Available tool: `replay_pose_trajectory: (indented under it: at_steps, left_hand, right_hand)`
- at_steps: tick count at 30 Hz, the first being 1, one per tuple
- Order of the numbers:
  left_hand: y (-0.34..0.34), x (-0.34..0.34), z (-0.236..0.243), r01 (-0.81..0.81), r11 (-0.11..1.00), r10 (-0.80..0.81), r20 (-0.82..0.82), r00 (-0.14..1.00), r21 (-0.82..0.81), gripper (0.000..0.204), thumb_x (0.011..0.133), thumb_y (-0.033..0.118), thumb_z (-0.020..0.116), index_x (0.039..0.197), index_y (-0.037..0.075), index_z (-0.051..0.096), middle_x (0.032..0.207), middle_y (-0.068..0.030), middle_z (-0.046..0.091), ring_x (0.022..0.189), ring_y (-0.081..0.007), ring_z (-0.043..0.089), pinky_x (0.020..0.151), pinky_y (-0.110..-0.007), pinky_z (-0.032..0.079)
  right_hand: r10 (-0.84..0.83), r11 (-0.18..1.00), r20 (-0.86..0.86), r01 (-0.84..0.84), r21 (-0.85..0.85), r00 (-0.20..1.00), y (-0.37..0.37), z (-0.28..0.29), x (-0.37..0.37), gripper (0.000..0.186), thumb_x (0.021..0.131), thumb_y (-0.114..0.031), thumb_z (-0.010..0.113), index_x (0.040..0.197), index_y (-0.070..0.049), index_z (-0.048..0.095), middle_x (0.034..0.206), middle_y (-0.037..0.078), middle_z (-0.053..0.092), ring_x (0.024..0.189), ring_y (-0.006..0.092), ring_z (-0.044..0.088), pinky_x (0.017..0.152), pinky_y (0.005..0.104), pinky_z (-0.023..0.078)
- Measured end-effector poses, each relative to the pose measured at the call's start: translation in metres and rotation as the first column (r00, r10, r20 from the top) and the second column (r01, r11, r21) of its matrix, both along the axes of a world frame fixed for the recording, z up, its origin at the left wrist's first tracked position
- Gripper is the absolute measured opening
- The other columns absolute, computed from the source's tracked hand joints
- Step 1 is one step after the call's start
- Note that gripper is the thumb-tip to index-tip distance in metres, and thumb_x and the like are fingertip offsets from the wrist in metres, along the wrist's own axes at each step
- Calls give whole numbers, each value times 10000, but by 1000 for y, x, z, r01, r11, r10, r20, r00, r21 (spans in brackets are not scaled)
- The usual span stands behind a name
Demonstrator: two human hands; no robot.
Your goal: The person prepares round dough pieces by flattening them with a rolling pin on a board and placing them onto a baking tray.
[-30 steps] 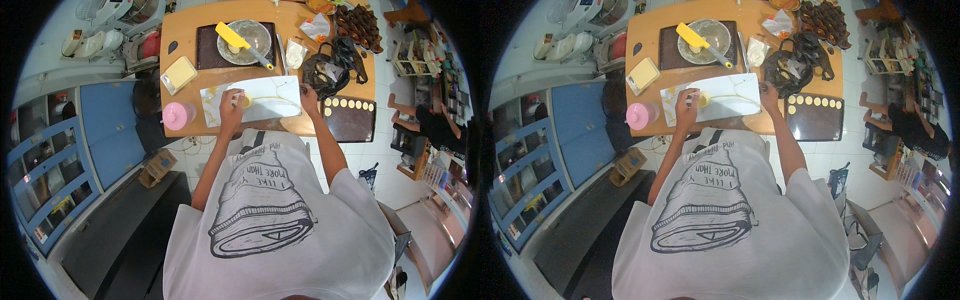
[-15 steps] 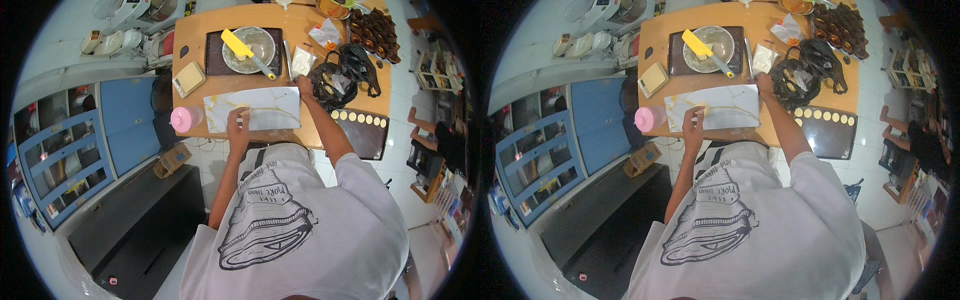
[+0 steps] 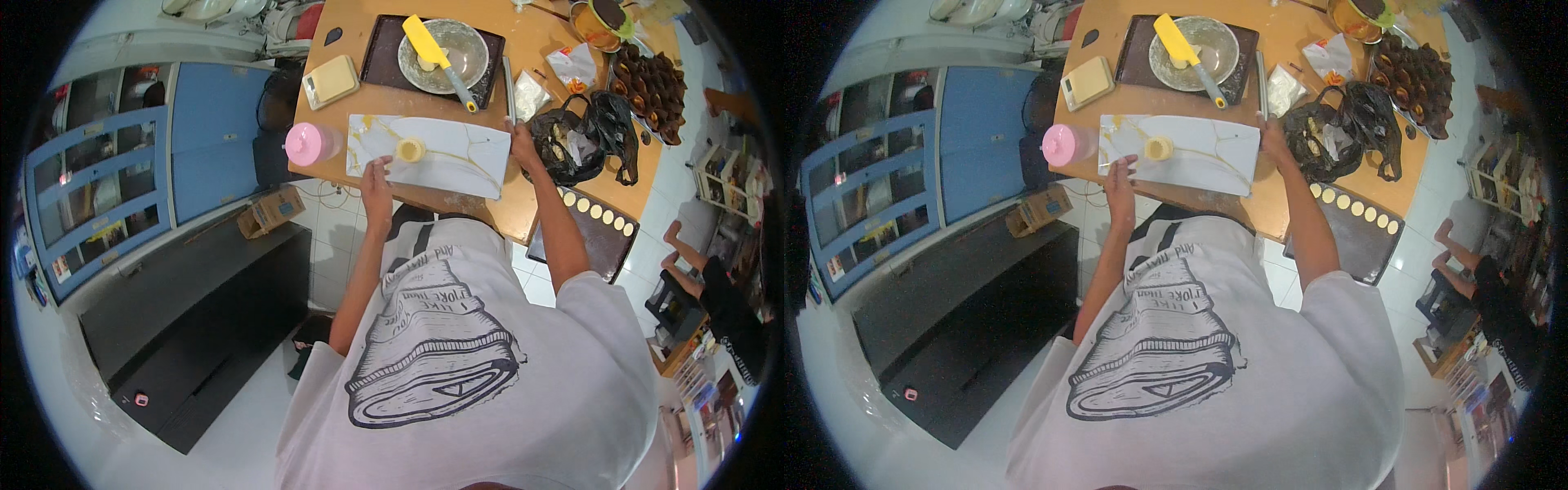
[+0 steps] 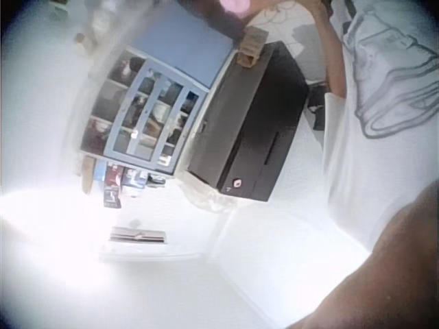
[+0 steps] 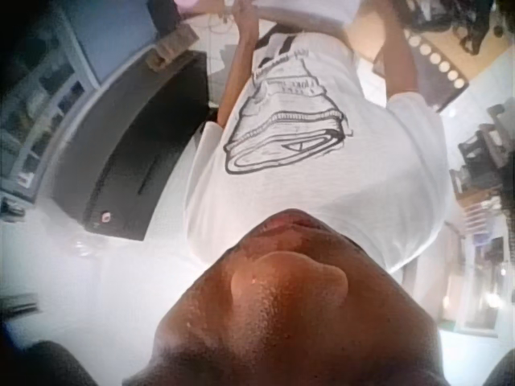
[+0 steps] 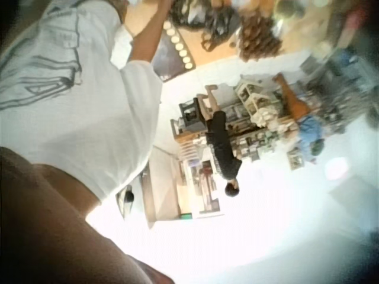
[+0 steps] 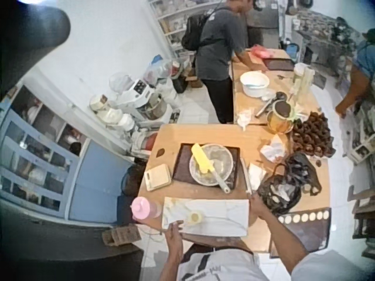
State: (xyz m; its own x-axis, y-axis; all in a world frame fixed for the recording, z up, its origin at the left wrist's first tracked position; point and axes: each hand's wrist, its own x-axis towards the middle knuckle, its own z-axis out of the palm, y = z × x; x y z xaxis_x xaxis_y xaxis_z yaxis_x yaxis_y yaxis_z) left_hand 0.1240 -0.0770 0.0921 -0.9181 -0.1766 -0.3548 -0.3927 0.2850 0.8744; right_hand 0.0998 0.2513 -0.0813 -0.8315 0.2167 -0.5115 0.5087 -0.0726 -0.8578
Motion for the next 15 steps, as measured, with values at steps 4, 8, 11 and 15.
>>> replay_pose_trajectory:
  at_steps: [4, 8, 11, 15]
  left_hand:
    - [-10, -37, -5, -30, 996, 32, -17, 999, 85, 391, 1103, 372, 427, 1160, 64, 661, 1163, -33, 668, 992, -145, 546, 805, -293, 467]
    - [-27, -60, -8, -26, 993, 29, -22, 999, 114, 391, 1101, 355, 425, 1160, 51, 664, 1167, -36, 674, 1014, -162, 559, 810, -307, 479]
    - [-34, -80, -12, 27, 992, -20, -61, 998, 124, 388, 1100, 339, 422, 1165, 45, 667, 1166, -43, 682, 1013, -174, 578, 808, -313, 488]
    - [-34, -110, -13, 169, 983, -156, -162, 974, 70, 377, 1101, 324, 423, 1165, 50, 673, 1160, -64, 698, 971, -182, 615, 784, -312, 500]
  right_hand:
    - [-34, 996, -15, 35, 76, 999, 32, 11, 26, 349, 1089, -398, 480, 970, -72, 520, 743, 17, 527, 548, 103, 474, 533, 306, 452]
    - [-95, 995, -57, 97, 33, 994, 32, 59, 50, 307, 1098, -341, 468, 939, -80, 494, 679, -25, 453, 471, 88, 431, 455, 281, 441]
    - [-137, 990, -87, 136, -25, 987, 15, 93, 65, 275, 1108, -312, 441, 942, -100, 496, 694, -38, 459, 496, 72, 433, 457, 259, 426]
    - [-128, 974, -156, 154, 167, 979, -33, 121, 81, 280, 1107, -324, 462, 978, -102, 575, 694, -58, 467, 553, 31, 441, 471, 218, 400]
